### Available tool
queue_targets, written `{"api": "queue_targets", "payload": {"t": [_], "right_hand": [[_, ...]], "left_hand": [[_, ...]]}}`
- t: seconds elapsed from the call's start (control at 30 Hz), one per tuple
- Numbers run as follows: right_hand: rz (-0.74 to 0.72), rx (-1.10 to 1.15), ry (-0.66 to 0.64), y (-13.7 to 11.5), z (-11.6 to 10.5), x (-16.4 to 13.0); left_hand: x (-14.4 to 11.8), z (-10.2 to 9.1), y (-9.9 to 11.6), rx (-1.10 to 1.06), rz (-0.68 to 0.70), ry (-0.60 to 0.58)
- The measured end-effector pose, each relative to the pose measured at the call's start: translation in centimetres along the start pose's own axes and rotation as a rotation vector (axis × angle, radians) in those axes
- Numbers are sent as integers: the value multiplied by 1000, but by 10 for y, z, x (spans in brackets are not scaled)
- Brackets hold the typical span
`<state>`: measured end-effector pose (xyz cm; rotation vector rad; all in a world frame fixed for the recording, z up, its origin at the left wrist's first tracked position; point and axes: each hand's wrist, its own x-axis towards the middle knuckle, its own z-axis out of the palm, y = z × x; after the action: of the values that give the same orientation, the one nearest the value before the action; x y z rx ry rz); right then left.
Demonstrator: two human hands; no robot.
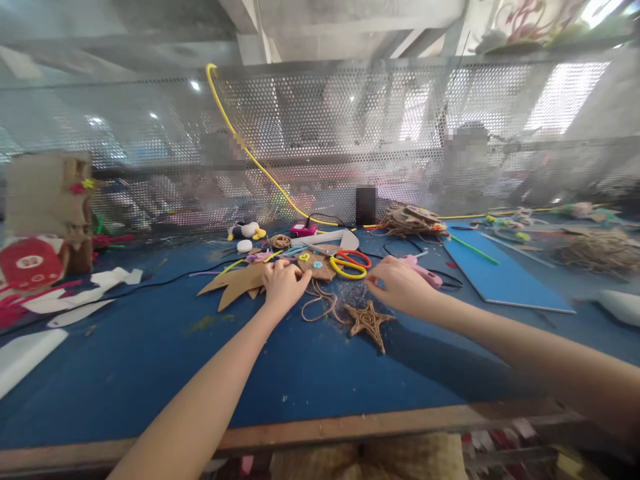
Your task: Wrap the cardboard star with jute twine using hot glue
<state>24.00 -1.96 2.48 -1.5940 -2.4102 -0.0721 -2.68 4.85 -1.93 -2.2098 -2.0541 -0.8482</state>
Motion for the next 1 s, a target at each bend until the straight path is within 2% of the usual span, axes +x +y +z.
{"api": "queue_targets", "payload": {"t": [0.2, 0.33, 0.5, 0.63, 0.77, 0.9, 1.0], "right_hand": [[140, -60, -223, 10, 15, 82], [171, -63, -330, 15, 23, 110], [235, -117, -277, 32, 13, 116], [279, -139, -231, 61, 1, 117], [337, -137, -221, 86, 0, 118], [391, -111, -167, 91, 0, 116], [404, -83, -99, 88, -10, 108]], "left_hand": [[1, 4, -3, -10, -16, -14], [-2, 1, -4, 0, -2, 13], [-4, -1, -3, 16, 10, 44], [-3, -4, -3, 32, -15, 75], [0, -9, -8, 47, -43, 116], [1, -13, -13, 49, -1, 148], [0, -15, -12, 48, 73, 165]]}}
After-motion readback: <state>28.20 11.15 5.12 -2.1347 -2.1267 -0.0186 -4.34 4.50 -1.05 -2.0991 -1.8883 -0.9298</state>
